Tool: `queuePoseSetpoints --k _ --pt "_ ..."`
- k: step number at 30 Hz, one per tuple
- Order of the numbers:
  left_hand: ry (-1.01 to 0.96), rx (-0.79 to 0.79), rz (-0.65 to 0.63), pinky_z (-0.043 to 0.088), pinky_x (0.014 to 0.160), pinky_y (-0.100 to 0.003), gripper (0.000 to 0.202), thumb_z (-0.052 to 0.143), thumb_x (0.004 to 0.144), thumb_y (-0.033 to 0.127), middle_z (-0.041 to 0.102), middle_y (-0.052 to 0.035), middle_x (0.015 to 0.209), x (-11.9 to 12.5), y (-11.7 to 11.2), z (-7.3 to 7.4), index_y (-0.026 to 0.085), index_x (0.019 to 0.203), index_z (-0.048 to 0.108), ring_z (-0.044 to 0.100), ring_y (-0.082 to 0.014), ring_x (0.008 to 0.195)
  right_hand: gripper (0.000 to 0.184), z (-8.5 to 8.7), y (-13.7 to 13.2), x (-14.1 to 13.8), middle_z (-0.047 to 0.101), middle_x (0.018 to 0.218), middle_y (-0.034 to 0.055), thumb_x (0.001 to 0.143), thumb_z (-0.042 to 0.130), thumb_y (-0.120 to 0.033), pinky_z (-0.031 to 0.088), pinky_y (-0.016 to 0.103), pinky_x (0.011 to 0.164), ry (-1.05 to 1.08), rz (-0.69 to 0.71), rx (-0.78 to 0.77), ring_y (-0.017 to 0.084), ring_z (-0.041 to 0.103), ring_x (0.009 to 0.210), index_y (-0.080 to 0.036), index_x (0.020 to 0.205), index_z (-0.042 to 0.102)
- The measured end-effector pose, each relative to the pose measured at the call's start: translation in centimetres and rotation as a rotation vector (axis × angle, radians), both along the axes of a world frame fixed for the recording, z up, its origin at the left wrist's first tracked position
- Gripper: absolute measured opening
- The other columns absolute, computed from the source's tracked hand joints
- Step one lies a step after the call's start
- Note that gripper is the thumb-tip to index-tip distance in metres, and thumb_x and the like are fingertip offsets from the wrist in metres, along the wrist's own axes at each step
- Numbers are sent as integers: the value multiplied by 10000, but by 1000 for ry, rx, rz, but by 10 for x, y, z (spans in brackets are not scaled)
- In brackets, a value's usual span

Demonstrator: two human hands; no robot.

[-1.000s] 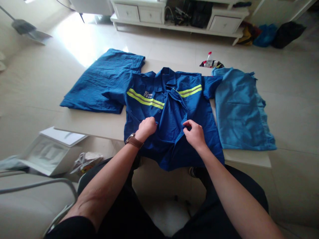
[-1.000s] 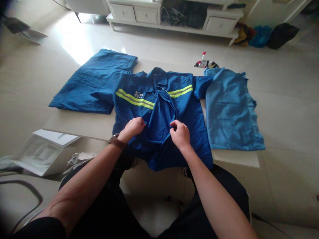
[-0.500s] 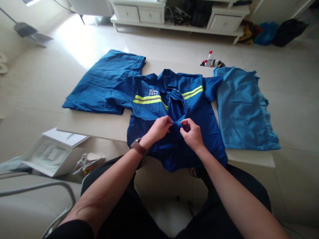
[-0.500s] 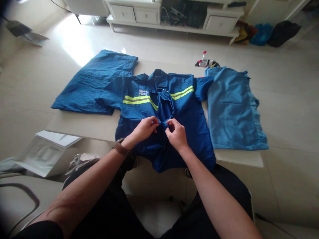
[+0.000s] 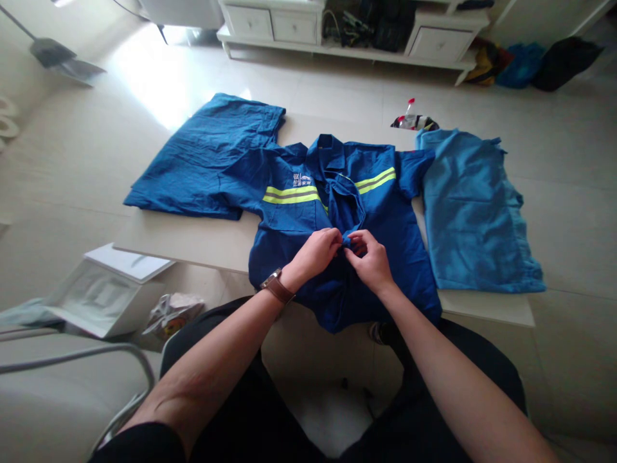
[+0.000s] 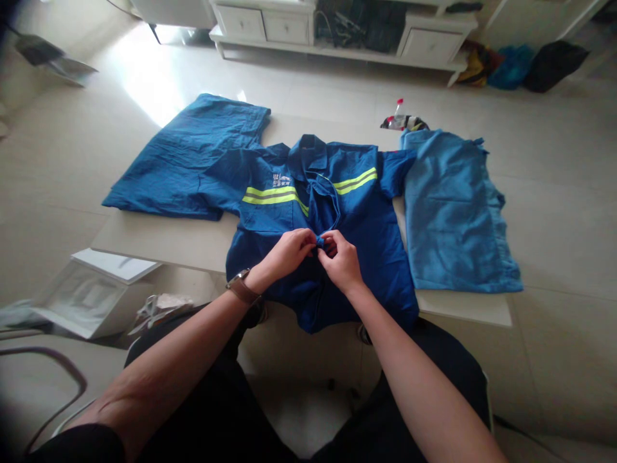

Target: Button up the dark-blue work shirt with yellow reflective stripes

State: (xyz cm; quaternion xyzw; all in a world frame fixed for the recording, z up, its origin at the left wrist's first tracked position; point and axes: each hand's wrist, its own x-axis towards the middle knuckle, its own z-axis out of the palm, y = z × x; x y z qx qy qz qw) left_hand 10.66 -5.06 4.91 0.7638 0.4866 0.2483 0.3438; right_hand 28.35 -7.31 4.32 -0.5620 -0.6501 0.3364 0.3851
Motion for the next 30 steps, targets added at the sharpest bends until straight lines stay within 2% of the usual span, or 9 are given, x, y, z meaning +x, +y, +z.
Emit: queuePoseSetpoints --k 5,10,14,21,26,30 --pt "17 54 7 469 810 -271 80 563 954 90 673 -55 925 1 -3 2 140 942 626 600 -158 860 230 -2 2 2 718 922 59 915 554 -291 539 312 785 3 19 34 199 693 836 -199 1099 655" --pt "136 72 4 481 847 -301 137 490 1025 148 655 -80 981 4 -9 10 137 1001 625 599 -183 905 250 -5 3 6 719 937 48 880 572 -243 539 313 786 10 55 24 195 687 820 -210 1112 661" --pt "189 65 50 494 857 -309 174 450 1050 172 652 -87 1013 9 -13 15 142 1040 621 609 -190 917 247 -5 2 5 711 911 36 851 615 -242 532 307 758 18 25 29 185 663 765 -209 1090 663" --pt "274 105 78 504 818 -272 194 405 1059 155 622 -75 1034 15 -17 6 156 1069 598 605 -158 872 227 -5 2 3 724 918 54 857 600 -255 540 326 774 -7 -2 59 203 680 778 -200 1068 663" --pt "130 115 101 508 828 -294 155 471 1021 138 636 -77 996 16 -17 1 144 1017 626 604 -166 867 202 -8 1 2 729 917 58 853 607 -254 542 322 769 -14 -36 80 201 682 764 -199 1037 668" --pt "-62 55 155 525 798 -282 52 641 885 128 663 -61 926 18 -15 2 145 933 651 620 -152 825 208 -8 0 1 722 900 56 834 603 -240 539 318 751 -30 -54 81 198 674 738 -201 1028 670"
